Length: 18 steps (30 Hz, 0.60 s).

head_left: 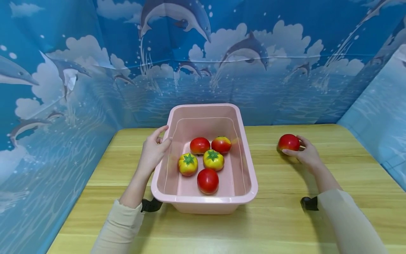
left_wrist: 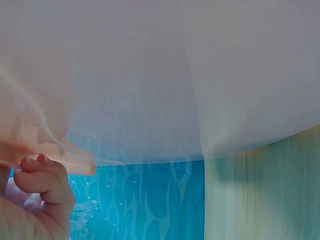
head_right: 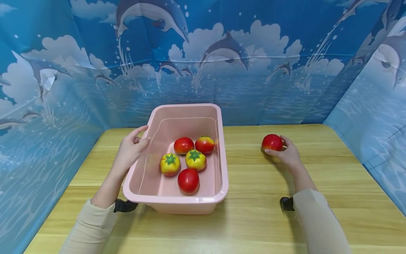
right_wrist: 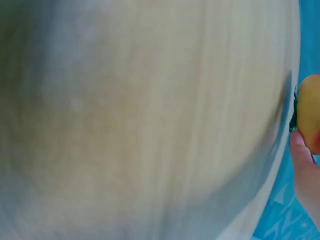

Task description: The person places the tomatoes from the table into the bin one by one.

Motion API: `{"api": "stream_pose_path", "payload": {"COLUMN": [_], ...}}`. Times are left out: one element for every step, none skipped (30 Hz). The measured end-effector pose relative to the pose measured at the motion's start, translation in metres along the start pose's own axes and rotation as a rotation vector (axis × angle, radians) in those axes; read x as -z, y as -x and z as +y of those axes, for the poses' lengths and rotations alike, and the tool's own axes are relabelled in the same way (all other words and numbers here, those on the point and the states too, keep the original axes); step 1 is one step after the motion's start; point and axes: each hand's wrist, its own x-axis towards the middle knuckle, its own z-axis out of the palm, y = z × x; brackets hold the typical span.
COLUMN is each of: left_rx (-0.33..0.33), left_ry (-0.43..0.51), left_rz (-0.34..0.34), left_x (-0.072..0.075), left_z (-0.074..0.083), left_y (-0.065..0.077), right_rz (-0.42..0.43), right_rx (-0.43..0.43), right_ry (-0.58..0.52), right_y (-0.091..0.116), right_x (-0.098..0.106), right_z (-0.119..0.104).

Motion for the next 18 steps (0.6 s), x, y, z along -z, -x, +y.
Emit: {"api": "stream_pose_path", "payload": {"left_rx": [0.000, 0.000, -0.001, 0.000, 0.000, 0.001, 0.003, 0.002, 0.001, 0.001, 0.001, 0.001, -0.001, -0.001, 0.000, 0.001, 0.002, 0.002], "left_ry": [0.000, 0.001, 0.002, 0.003, 0.007, 0.010, 0.014, 0.013, 0.012, 0.010, 0.009, 0.007, 0.005, 0.005, 0.007, 0.008, 0.009, 0.009], "left_rz": [0.000, -0.001, -0.001, -0.002, -0.003, -0.003, -0.005, -0.005, -0.004, -0.004, -0.004, -0.004, -0.004, -0.004, -0.005, -0.007, -0.008, -0.008], "left_x": [0.000, 0.000, 0.000, 0.000, 0.001, 0.001, 0.001, 0.001, 0.000, 0.000, 0.000, 0.000, 0.000, 0.000, 0.000, 0.000, 0.000, 0.000], "left_z": [0.000, 0.000, 0.000, 0.000, 0.000, 0.000, 0.000, 0.000, 0.000, 0.000, 0.000, 0.000, 0.000, 0.000, 0.000, 0.000, 0.000, 0.000], "left_y": [0.000, 0.000, 0.000, 0.000, 0.000, 0.000, 0.000, 0.000, 0.000, 0.000, 0.000, 0.000, 0.000, 0.000, 0.000, 0.000, 0.000, 0.000], "right_rz": [-0.002, -0.006, -0.011, -0.016, -0.019, -0.024, -0.027, -0.030, -0.038, -0.044, -0.054, -0.064, -0.074, -0.085, -0.099, -0.107, -0.118, -0.126], "right_rx": [0.005, 0.012, 0.019, 0.024, 0.028, 0.034, 0.036, 0.038, 0.040, 0.044, 0.047, 0.051, 0.053, 0.059, 0.064, 0.069, 0.072, 0.077], "right_ry": [0.003, 0.007, 0.006, 0.001, 0.000, -0.004, -0.005, -0.008, -0.014, -0.018, -0.022, -0.028, -0.031, -0.037, -0.043, -0.047, -0.051, -0.053], "right_y": [0.000, 0.001, 0.001, 0.001, 0.001, 0.001, 0.001, 0.001, 0.001, 0.002, 0.002, 0.002, 0.002, 0.003, 0.003, 0.004, 0.004, 0.005], "right_x": [0.000, 0.001, 0.001, 0.002, 0.002, 0.003, 0.004, 0.004, 0.005, 0.005, 0.005, 0.005, 0.005, 0.005, 0.006, 0.006, 0.006, 0.006], "right_z": [-0.002, -0.004, -0.006, -0.008, -0.010, -0.013, -0.015, -0.017, -0.020, -0.022, -0.025, -0.028, -0.032, -0.036, -0.040, -0.044, -0.049, -0.054]}}
